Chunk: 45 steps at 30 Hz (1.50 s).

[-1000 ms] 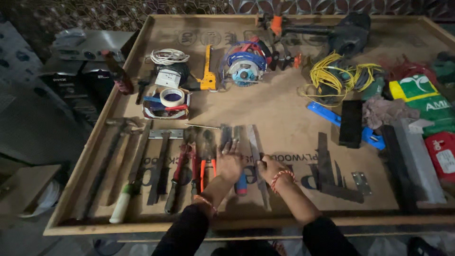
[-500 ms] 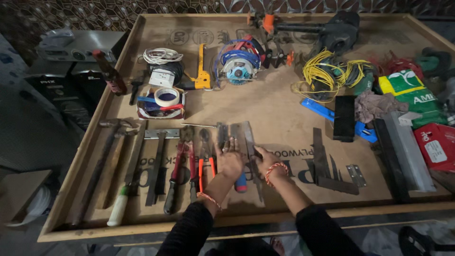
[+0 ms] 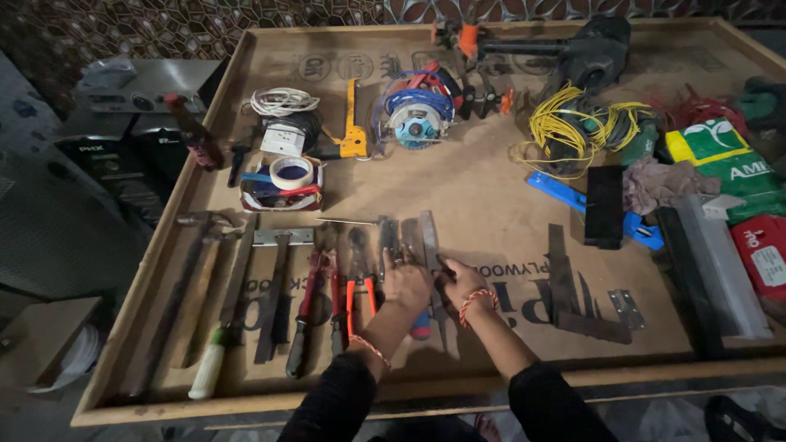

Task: The person organizes a variety of tools on a wooden workbench, handling items like a blue plastic guide, files, pliers, and a large metal bracket.

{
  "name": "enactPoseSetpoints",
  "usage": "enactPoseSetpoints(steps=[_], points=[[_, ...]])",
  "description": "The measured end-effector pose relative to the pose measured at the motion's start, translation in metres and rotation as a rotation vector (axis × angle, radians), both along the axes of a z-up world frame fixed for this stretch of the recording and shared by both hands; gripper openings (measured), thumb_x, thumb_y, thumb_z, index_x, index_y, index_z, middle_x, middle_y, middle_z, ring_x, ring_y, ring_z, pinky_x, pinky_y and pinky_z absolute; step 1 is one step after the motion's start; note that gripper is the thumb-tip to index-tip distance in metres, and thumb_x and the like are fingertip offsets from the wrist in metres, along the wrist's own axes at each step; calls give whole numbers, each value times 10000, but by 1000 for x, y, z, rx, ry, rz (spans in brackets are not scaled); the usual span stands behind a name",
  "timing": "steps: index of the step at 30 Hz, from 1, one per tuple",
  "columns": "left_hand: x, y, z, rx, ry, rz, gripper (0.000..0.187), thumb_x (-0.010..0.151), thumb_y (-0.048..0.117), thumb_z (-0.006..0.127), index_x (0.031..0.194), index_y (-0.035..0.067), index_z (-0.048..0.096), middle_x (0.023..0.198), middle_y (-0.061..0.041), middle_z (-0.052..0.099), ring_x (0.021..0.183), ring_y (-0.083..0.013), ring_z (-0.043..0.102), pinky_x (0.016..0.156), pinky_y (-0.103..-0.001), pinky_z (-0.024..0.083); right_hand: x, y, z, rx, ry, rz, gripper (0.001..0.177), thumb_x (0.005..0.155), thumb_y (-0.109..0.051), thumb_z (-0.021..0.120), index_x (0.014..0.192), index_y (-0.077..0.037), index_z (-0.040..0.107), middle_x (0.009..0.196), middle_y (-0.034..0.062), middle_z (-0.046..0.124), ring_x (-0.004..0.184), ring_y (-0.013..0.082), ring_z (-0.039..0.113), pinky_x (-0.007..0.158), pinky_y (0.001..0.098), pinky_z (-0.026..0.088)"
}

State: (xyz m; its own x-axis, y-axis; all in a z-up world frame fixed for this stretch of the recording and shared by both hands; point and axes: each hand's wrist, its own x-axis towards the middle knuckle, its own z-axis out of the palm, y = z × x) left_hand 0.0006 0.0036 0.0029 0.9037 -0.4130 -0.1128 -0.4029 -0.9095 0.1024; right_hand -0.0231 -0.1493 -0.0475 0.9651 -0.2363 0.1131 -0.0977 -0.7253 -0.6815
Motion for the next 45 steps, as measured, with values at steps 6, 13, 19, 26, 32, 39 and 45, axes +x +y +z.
enactPoseSetpoints(steps=[6,13,19,26,32,39,45], points=[[15,-10,-40,55,-259,-40,663,988,268,403,1580,-19,322,1645,-201,251,1455,-343,319,1199,-638,15,-12,7,36,313,204,-21,495,900,-199,688,1389,-263,653,750,129,758,511,190,663,511,357,545],[3,-13,-6,57,28,53,712,1053,441,356,1557,-54,269,1663,-262,157,1549,-362,192,1187,-683,3,-16,12,53,508,254,-45,483,913,-178,719,1388,-238,655,676,83,713,452,132,580,432,339,466],[13,-23,-34,64,2,27,647,1064,383,373,1519,-77,346,1663,-295,144,1565,-381,171,1168,-749,-15,-15,8,49,474,265,-37,489,920,-193,711,1403,-230,641,673,92,719,455,134,600,440,331,482],[19,-4,-46,-41,-150,-40,687,972,425,516,1442,-75,484,1371,-268,573,1346,-380,513,1178,-653,227,-8,1,31,477,224,-53,488,914,-177,720,1390,-153,616,741,68,747,460,149,647,441,316,514],[19,12,-11,-54,-13,32,603,1004,644,504,994,92,749,977,-162,759,930,-305,751,793,-424,582,-7,-4,38,677,323,-13,489,908,-226,709,1392,-203,644,715,89,674,471,156,599,439,311,518],[38,4,34,42,-39,-56,560,999,602,506,1107,103,736,1120,-159,747,1039,-304,734,841,-449,584,8,-68,24,606,309,28,359,919,-178,670,1269,-135,735,760,56,743,592,125,689,484,293,551],[50,-48,74,-144,-222,-274,671,857,558,676,1304,62,613,1487,-144,524,1353,-329,519,1106,-516,428,1,-166,64,338,199,-97,281,897,-263,719,1098,-71,759,785,73,731,603,137,664,489,324,498]])
